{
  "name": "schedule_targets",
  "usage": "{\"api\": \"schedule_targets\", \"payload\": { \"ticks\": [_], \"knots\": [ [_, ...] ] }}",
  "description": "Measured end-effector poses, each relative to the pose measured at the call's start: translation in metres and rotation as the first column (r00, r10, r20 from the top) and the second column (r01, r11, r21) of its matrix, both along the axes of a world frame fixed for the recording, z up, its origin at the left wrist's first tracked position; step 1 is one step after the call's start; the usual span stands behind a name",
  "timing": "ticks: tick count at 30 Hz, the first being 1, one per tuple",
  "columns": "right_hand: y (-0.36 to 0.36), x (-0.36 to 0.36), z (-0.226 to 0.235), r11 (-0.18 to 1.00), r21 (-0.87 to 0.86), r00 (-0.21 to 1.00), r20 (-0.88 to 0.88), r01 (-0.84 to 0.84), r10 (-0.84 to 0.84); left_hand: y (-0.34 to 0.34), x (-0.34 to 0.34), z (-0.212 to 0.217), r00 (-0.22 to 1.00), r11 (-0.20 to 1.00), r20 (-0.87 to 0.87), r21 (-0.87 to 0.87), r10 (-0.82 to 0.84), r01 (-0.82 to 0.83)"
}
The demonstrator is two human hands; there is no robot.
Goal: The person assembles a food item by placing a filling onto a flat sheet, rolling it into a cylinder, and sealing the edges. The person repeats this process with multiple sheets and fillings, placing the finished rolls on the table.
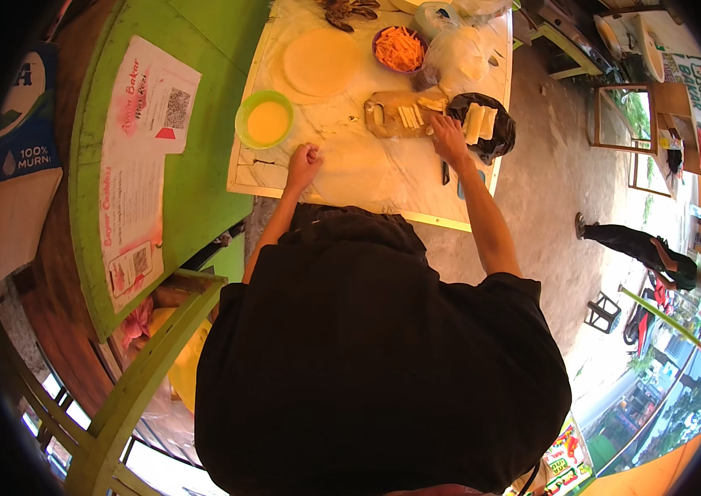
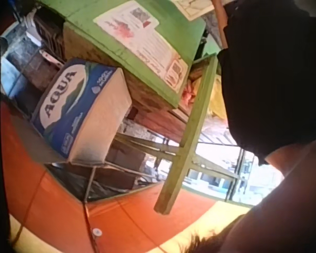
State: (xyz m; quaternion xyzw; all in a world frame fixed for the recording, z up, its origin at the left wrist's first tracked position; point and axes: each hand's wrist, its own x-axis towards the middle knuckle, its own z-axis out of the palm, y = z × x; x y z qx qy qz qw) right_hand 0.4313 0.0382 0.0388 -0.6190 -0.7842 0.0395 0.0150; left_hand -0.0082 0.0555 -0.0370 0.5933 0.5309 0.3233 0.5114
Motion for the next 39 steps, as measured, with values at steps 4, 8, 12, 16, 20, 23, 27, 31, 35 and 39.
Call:
{"api": "schedule_targets", "payload": {
  "ticks": [4, 8, 12, 16, 20, 23, 27, 31, 35, 39],
  "knots": [
    [0.002, -0.001, -0.003, 0.999, 0.017, 0.997, 0.053, -0.050, 0.049, 0.001, 0.000, 0.004, 1.000, 0.999, 0.008, 0.032, -0.014, 0.013],
    [0.003, -0.005, 0.005, 0.993, -0.024, 0.991, 0.064, -0.115, 0.116, -0.003, -0.001, 0.009, 0.997, 0.999, -0.075, -0.047, -0.021, 0.017],
    [0.004, -0.003, 0.006, 0.989, 0.001, 0.988, 0.033, -0.148, 0.148, -0.001, 0.004, 0.013, 0.999, 1.000, -0.038, 0.016, 0.007, -0.006],
    [0.007, -0.026, 0.025, 0.996, -0.043, 0.975, -0.209, 0.073, -0.081, -0.002, 0.000, 0.012, 0.999, 0.999, -0.040, 0.042, 0.004, -0.002],
    [0.005, -0.044, 0.027, 0.883, -0.011, 0.673, -0.643, 0.469, -0.366, -0.003, 0.001, 0.015, 0.998, 0.999, -0.067, 0.034, -0.001, 0.003],
    [0.000, -0.064, 0.022, 0.801, -0.109, 0.297, -0.893, 0.588, -0.339, -0.002, 0.003, 0.016, 0.997, 0.999, -0.074, 0.035, 0.000, 0.003],
    [-0.013, -0.117, 0.028, 0.839, -0.329, 0.097, -0.908, 0.433, -0.407, -0.001, 0.000, 0.011, 0.998, 0.999, -0.064, 0.051, 0.004, -0.001],
    [-0.034, -0.173, 0.024, 0.817, -0.524, 0.182, -0.802, 0.242, -0.569, -0.002, 0.000, 0.026, 0.993, 0.998, -0.119, 0.059, 0.025, -0.018],
    [-0.042, -0.201, 0.008, 0.714, -0.658, 0.233, -0.675, 0.240, -0.700, -0.017, 0.005, 0.049, 0.929, 0.956, -0.340, 0.291, 0.145, -0.043],
    [-0.053, -0.200, -0.012, 0.835, -0.442, 0.634, -0.552, 0.328, -0.541, -0.033, 0.003, 0.054, 0.952, 0.941, -0.299, 0.300, -0.062, 0.155]
  ]
}}
